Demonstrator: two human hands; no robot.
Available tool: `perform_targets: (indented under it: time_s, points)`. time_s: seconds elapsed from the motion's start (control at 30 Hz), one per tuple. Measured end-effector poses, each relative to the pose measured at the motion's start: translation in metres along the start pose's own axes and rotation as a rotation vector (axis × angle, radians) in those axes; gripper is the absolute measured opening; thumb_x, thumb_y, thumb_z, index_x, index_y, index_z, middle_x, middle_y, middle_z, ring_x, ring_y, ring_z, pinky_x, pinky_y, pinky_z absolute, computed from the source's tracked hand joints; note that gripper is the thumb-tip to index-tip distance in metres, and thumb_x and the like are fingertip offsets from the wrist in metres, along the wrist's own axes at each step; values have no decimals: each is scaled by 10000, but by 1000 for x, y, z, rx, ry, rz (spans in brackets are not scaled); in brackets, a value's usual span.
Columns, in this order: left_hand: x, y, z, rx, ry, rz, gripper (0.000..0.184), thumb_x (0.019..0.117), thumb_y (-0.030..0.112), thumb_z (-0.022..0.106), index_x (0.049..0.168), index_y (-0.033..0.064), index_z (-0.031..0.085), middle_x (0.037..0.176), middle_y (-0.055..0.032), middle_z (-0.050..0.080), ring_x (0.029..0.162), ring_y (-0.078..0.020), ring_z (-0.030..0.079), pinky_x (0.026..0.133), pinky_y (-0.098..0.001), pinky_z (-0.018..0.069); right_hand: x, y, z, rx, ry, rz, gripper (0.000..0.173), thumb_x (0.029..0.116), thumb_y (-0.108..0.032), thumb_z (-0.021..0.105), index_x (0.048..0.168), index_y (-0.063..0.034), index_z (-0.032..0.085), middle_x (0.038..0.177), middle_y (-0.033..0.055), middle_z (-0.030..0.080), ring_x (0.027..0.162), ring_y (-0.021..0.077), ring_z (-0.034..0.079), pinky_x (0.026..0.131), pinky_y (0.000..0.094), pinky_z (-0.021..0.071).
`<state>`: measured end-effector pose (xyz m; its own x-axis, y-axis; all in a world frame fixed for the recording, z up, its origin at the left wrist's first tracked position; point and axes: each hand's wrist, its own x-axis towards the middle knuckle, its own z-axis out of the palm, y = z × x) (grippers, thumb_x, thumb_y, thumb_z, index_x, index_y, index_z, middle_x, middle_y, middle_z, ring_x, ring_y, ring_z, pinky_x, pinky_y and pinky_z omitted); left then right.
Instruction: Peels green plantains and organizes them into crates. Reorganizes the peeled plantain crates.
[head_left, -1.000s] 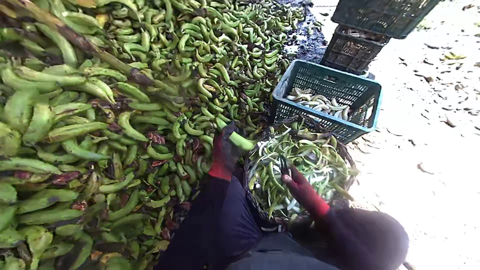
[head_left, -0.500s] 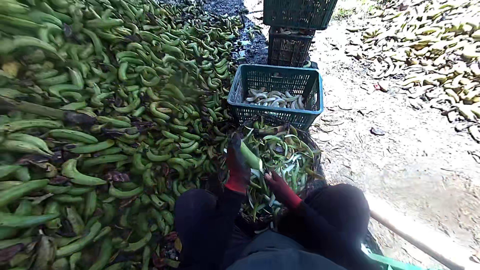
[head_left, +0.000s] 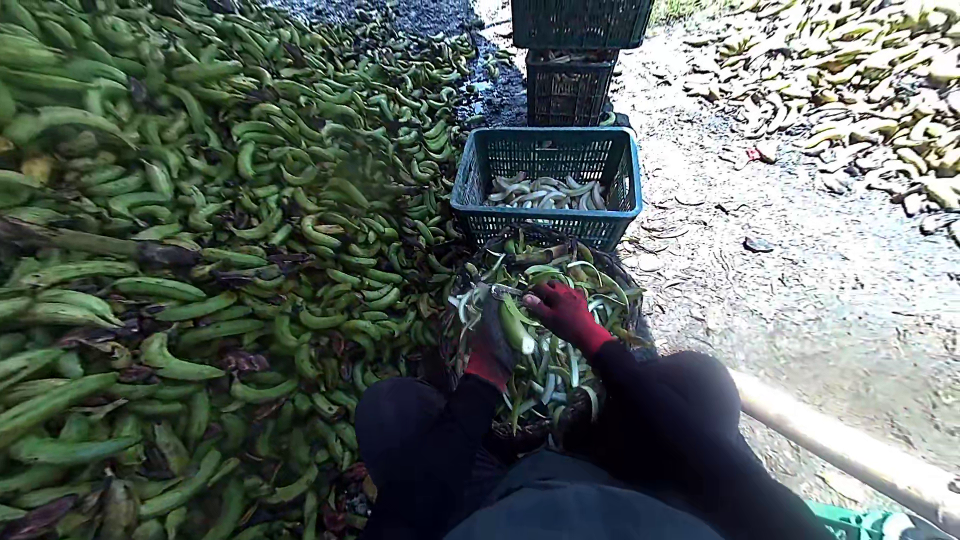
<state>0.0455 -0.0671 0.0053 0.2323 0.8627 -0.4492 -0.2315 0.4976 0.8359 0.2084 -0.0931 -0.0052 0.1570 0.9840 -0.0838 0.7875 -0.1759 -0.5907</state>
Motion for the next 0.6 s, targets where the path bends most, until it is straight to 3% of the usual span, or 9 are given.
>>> perform_targets:
  time_s: [0.07, 0.1, 0.17, 0.27, 0.3, 0.4, 0.47, 0.53, 0.6]
  points:
    - [-1, -8, 0, 78, 1, -28, 496, 1081, 484, 411, 1223, 59, 624, 939, -126, 660, 760, -206, 648, 664, -379, 574, 15, 11, 2, -16, 47, 110, 507, 1049, -577, 434, 1249, -188, 691, 1177, 170, 676, 1111, 392, 634, 926, 664, 462]
    - [0, -9, -3, 113, -10, -19, 524, 1090, 482, 388, 1255, 47, 629, 978, -143, 673, 801, -222, 660, 709, -395, 580, 18, 14, 0, -10, 61, 144, 498, 1052, -570, 441, 1238, -182, 693, 1175, 173, 680, 1108, 395, 637, 915, 670, 466]
    - [10, -5, -5, 107, 66, 71, 528, 1104, 472, 333, 1247, 47, 613, 963, -135, 667, 789, -213, 659, 684, -383, 579, 10, 10, -8, 28, 41, 128, 492, 1051, -563, 450, 1217, -165, 688, 1145, 160, 680, 1083, 376, 643, 917, 661, 467]
    - [32, 2, -21, 279, 181, 245, 562, 1113, 472, 285, 1468, 90, 496, 1386, -159, 577, 1233, -248, 574, 1025, -473, 492, -15, 1, -5, 62, -59, -56, 569, 1014, -631, 440, 1244, -170, 679, 1119, 96, 698, 1055, 295, 653, 976, 605, 461]
    - [38, 4, -23, 310, 199, 278, 554, 1112, 459, 301, 1492, 97, 479, 1448, -163, 543, 1307, -266, 537, 1075, -498, 458, -22, -2, -3, 51, -86, -115, 614, 1004, -672, 401, 1246, -181, 678, 1141, 75, 694, 1086, 267, 642, 1019, 585, 434]
    - [37, 10, -11, 92, 152, 230, 505, 1089, 489, 386, 1429, 149, 538, 1315, -97, 621, 1148, -197, 607, 954, -439, 526, -25, -10, -9, 9, -81, -143, 594, 1017, -639, 397, 1221, -169, 696, 1163, 102, 690, 1120, 297, 636, 1024, 592, 425]
    - [16, 11, 0, 39, 15, 100, 450, 1091, 475, 374, 1332, 159, 584, 1083, -52, 650, 900, -141, 623, 769, -348, 548, -10, -7, -11, 30, -33, -80, 502, 1031, -560, 474, 1187, -137, 694, 1108, 136, 679, 1062, 338, 641, 948, 623, 450]
    - [3, 6, 6, 22, -95, -32, 437, 1105, 437, 345, 1161, 88, 603, 851, -74, 631, 690, -158, 619, 592, -314, 547, 9, 2, -12, 40, 30, -4, 471, 1034, -543, 510, 1201, -146, 701, 1107, 146, 692, 1041, 361, 652, 911, 653, 465]
    - [2, -1, 4, 120, -88, -35, 510, 1106, 462, 325, 1181, 57, 626, 890, -106, 658, 737, -178, 646, 644, -330, 569, 18, 7, -9, 21, 69, 50, 477, 1028, -572, 507, 1182, -166, 704, 1080, 134, 701, 1005, 354, 666, 886, 653, 486]
